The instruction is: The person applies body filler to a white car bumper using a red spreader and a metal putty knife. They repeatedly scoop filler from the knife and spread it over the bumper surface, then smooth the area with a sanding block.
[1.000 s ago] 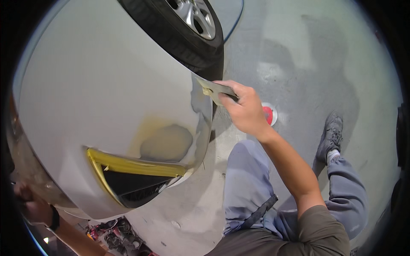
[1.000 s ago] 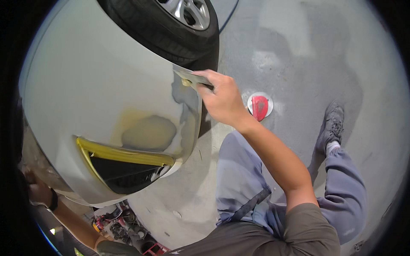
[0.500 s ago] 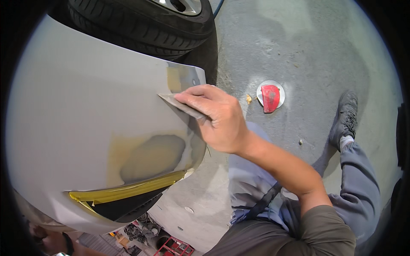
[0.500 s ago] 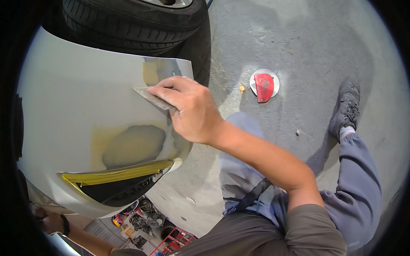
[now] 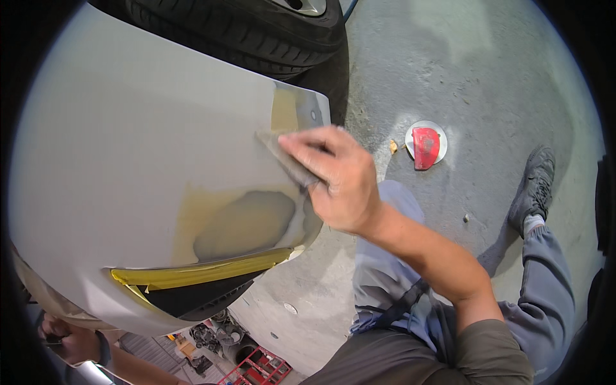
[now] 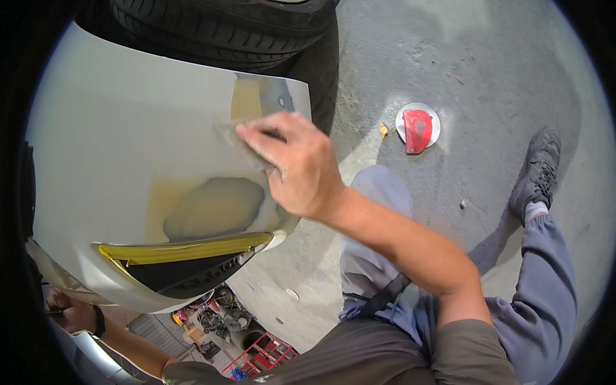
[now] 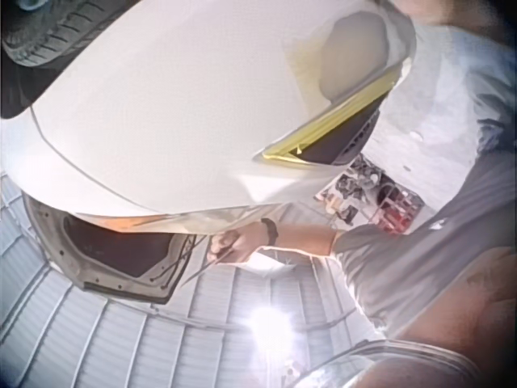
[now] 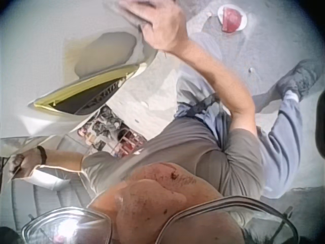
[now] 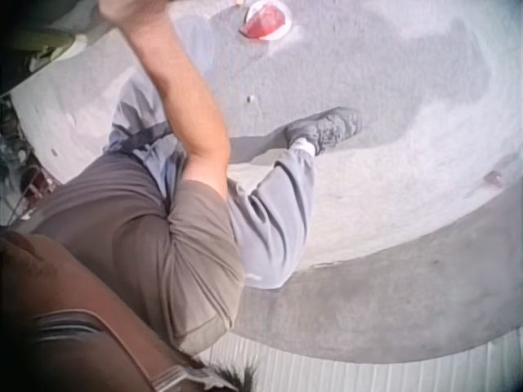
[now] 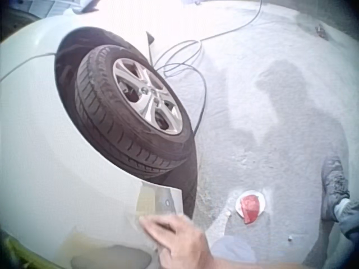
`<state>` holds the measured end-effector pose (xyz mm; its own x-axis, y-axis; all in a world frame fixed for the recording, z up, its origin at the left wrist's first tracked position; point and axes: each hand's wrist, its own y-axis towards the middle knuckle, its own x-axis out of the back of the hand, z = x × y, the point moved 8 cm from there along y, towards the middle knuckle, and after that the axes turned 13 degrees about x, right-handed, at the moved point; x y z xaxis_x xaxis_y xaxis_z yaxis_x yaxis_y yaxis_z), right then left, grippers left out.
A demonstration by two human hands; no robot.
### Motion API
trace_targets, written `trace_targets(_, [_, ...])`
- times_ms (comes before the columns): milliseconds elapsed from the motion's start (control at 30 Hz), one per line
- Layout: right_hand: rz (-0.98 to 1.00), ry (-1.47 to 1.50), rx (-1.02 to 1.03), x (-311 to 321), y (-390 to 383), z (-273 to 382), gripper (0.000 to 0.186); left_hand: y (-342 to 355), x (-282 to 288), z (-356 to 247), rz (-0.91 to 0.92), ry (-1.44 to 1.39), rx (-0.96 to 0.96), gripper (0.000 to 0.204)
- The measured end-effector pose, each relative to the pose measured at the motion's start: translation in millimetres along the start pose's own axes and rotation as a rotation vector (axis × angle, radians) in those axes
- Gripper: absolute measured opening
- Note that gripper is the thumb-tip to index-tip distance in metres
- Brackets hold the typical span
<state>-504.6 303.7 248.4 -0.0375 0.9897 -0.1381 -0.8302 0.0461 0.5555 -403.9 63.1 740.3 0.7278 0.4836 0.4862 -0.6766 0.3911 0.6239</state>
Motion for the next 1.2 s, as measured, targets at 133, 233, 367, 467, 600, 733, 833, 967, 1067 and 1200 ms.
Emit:
trace_targets(133, [0.005, 0.067, 0.002, 14.0, 5.0, 4.3, 0.044, -1.4, -2.0, -2.7, -0.013, 0.006, 0.058, 0.041])
trace_targets(233, [-0.078, 0.043, 0.001, 34.8, 28.2, -23.9, 0.034, 0.2, -5.8, -13.9, -0.014, -0.032, 0.008, 0.039])
trace_targets(367, [-0.057, 0.022, 0.015, 27.1, 45.9, -46.6, 0.033, -1.7, -8.4, -21.0, 0.024, -0.071, -0.05, 0.039])
trace_targets(467, [-0.066, 0.064, 0.036, 17.2, 48.1, -47.7, 0.037, -1.6, -6.4, -11.9, 0.029, -0.084, -0.017, 0.036])
trace_targets(600, [-0.023, 0.056, 0.017, 12.1, 45.2, -40.2, 0.042, 0.3, 2.4, -8.1, -0.087, 0.244, -0.124, 0.033])
trace_targets(733, [0.02, 0.077, -0.032, 10.2, 28.9, -24.6, 0.05, 0.9, 5.6, -1.4, -0.048, 0.139, -0.022, 0.032])
trace_targets(833, [0.025, 0.066, -0.032, 5.3, 9.3, -6.5, 0.053, -4.8, 4.5, -12.6, -0.032, 0.112, -0.02, 0.033])
trace_targets(967, [0.037, 0.083, -0.011, 4.0, -6.3, 13.9, 0.053, -1.6, 0.0, -17.1, -0.009, -0.053, 0.083, 0.036])
trace_targets(1067, [0.094, 0.143, 0.0, 11.9, 0.7, 11.3, 0.05, -0.7, -3.2, -23.3, -0.066, 0.078, 0.018, 0.037])
trace_targets(1200, [-0.061, 0.061, -0.063, 37.2, 33.2, -31.8, 0.035, -0.3, -6.9, -24.8, 0.036, -0.061, -0.076, 0.036])
